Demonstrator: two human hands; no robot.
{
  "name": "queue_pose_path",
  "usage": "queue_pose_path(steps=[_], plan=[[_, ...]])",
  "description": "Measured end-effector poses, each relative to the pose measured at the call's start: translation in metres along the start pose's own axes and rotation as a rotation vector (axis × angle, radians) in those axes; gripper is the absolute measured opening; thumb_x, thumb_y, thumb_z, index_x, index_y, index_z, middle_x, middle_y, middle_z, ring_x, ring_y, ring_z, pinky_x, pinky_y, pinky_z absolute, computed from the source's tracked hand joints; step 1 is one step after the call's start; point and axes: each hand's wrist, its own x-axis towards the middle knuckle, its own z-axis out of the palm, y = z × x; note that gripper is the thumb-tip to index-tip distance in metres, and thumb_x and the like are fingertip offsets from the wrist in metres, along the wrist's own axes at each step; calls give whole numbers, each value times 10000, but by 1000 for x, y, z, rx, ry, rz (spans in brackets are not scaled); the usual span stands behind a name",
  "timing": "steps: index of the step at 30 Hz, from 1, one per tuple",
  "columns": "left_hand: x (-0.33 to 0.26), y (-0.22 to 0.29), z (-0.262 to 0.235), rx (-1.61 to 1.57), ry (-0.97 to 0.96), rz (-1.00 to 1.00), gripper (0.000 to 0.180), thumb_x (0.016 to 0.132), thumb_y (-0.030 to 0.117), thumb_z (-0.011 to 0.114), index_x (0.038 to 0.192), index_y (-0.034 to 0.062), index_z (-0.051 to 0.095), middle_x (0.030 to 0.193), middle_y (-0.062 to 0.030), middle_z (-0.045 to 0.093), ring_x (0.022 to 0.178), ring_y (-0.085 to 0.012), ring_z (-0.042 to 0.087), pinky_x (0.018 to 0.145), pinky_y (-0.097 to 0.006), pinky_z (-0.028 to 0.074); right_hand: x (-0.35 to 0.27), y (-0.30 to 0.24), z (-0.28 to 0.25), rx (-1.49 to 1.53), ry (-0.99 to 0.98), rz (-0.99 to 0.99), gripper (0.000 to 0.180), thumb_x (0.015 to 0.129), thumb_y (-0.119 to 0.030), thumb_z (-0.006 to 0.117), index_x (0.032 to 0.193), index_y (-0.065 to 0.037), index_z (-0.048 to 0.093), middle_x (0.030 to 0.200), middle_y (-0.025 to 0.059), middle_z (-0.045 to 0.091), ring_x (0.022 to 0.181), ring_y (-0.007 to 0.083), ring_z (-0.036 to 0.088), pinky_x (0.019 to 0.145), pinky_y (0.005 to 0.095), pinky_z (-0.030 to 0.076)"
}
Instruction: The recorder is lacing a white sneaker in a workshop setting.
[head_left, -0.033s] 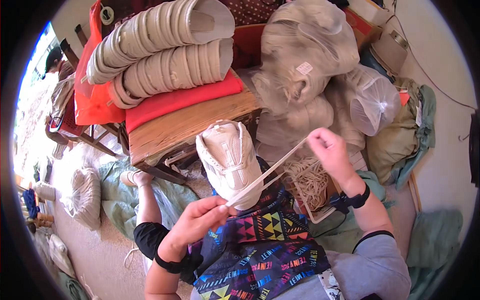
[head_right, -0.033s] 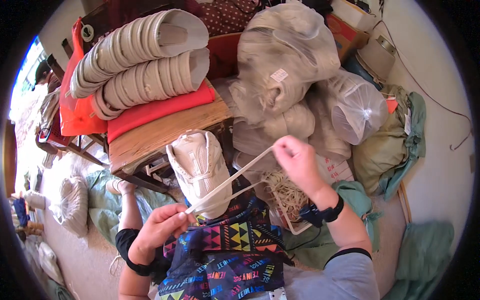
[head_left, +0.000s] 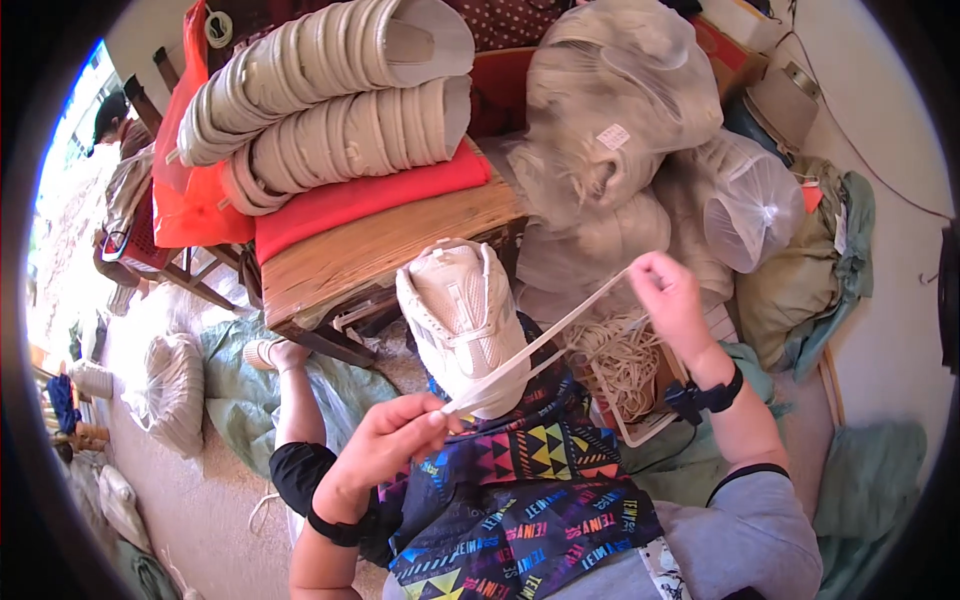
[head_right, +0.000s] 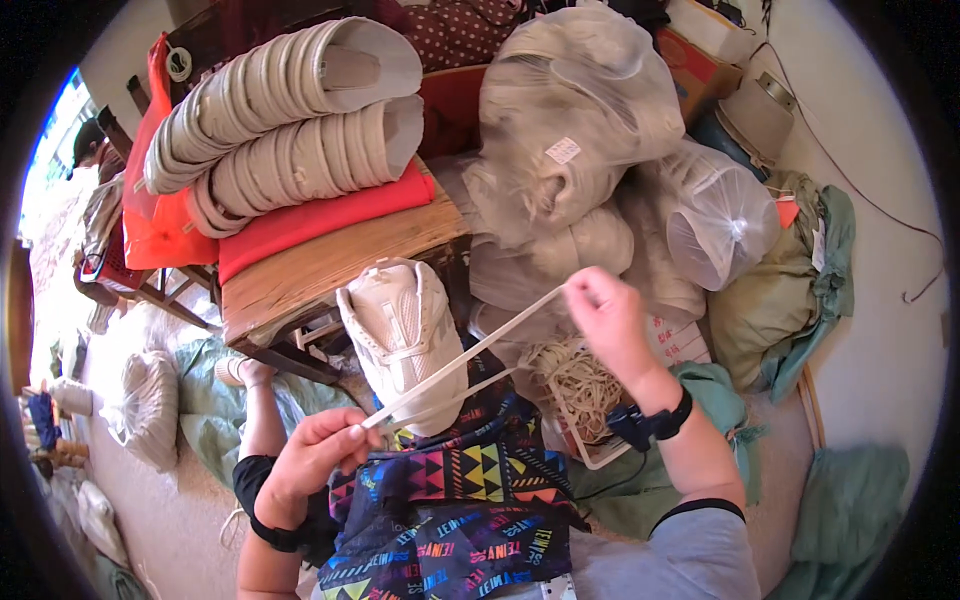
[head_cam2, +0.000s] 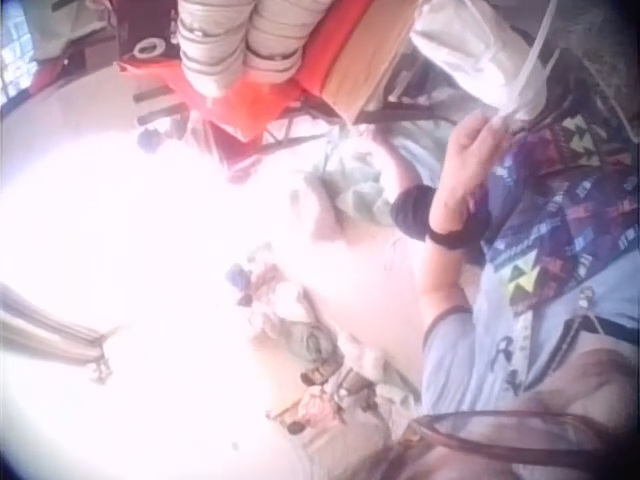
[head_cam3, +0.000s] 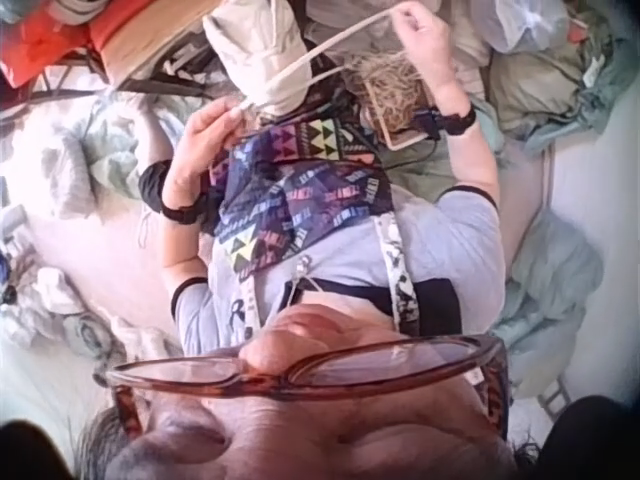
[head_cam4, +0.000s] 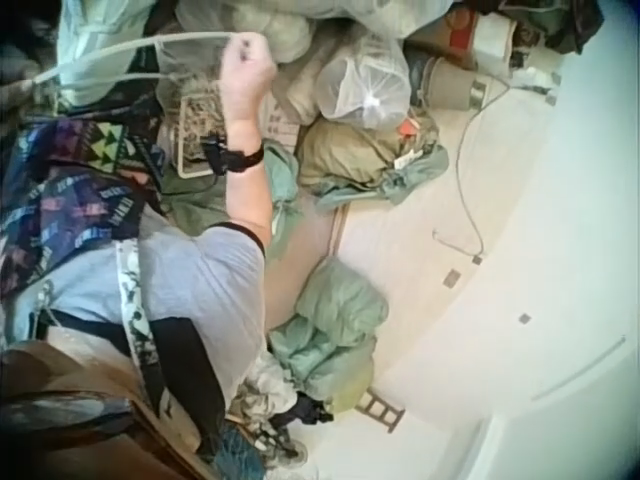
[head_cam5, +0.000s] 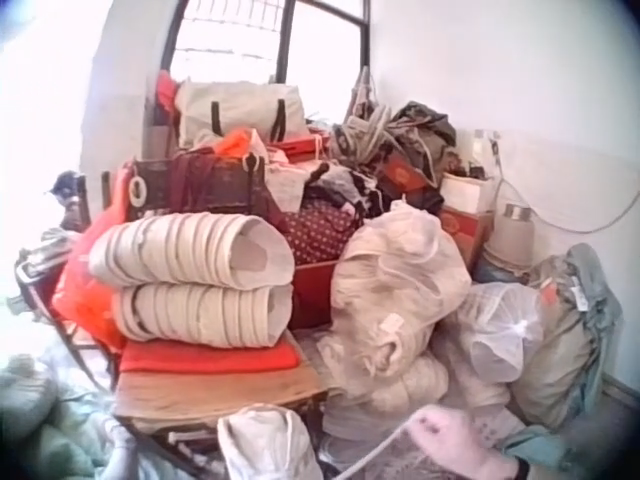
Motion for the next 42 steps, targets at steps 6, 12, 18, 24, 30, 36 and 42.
queue_pose_path(steps=[6,12,18,24,30,36,42], plan=[[-33,-15,-34,-344,84,303,223,958,170,549,873,-19,631,684,-24,508,488,-67,353,466,-214,272,12,80,-46,-628,229,-35,110,902,-177,617,856,-79,599,717,127,618,615,281,603,566,372,468],[-36,-9,-54,-513,123,506,222,949,185,567,860,-15,605,688,-37,501,461,-80,332,469,-257,278,0,165,-110,-949,322,246,141,895,-251,588,890,-115,625,848,155,670,793,396,639,669,490,492],[-20,-12,-39,-328,135,317,219,984,205,550,968,6,641,701,1,526,579,-70,415,525,-207,306,-16,203,-149,-998,362,496,202,878,-288,592,917,-98,646,906,194,676,864,408,642,723,504,501],[4,-4,-15,-243,276,217,195,995,219,566,1009,52,664,782,42,579,686,-37,478,609,-187,379,-18,157,-75,-953,-204,235,210,861,-179,611,994,-25,665,967,190,679,887,349,648,793,425,520],[6,-11,-18,-321,239,318,187,998,171,553,1045,26,661,945,3,657,748,-59,520,686,-205,424,-35,-16,68,-24,-704,-459,303,786,-150,754,1009,-32,587,951,100,593,911,275,605,802,368,493],[4,15,-7,-303,256,539,199,988,217,541,946,35,611,803,-30,504,655,-110,424,597,-249,334,-60,-28,85,-301,-498,-478,489,683,-140,788,1056,-29,494,999,123,567,962,307,591,830,405,463],[0,49,11,-242,105,760,306,972,311,545,823,45,570,777,-68,467,610,-135,424,565,-283,341,-83,21,73,-452,-657,-564,178,833,-136,590,967,-56,505,818,102,597,768,305,629,690,401,484]])
